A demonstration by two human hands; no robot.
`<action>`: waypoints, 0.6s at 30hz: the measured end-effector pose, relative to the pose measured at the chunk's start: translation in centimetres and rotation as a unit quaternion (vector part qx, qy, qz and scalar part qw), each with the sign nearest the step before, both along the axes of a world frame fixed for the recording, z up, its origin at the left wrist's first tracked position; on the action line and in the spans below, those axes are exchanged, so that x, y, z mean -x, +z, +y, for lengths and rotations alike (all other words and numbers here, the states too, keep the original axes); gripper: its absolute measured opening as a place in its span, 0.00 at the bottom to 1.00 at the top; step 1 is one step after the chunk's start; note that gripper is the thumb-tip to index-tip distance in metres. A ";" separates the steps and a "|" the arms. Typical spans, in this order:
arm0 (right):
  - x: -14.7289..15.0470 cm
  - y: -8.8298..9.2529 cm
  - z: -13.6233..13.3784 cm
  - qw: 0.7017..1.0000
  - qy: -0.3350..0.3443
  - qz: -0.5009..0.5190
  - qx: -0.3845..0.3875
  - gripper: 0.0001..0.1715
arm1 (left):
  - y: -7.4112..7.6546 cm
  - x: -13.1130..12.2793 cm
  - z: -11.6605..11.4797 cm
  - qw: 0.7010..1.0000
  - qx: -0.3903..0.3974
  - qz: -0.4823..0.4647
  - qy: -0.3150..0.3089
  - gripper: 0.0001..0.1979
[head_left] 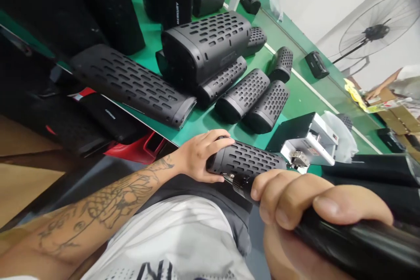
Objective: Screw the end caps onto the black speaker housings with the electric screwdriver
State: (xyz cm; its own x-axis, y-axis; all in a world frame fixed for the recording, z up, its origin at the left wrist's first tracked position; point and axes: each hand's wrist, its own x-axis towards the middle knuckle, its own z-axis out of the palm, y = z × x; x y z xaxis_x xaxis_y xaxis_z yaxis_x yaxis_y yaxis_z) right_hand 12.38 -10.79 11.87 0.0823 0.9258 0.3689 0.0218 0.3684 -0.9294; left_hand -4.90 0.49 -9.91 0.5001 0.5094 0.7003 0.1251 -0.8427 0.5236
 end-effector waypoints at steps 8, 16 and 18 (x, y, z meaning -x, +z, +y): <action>1.3 -0.4 0.5 1.000 -0.009 -0.002 0.010 0.17 | -0.1 -0.3 -0.1 1.000 0.006 -0.011 0.000 0.51; 1.2 -0.7 0.7 0.998 0.025 -0.037 0.036 0.21 | 0.1 -0.2 -0.1 1.000 0.017 0.003 -0.008 0.51; 0.9 -0.8 0.9 0.998 0.045 -0.032 0.039 0.24 | 0.1 -0.1 -0.1 1.000 0.020 0.003 -0.009 0.51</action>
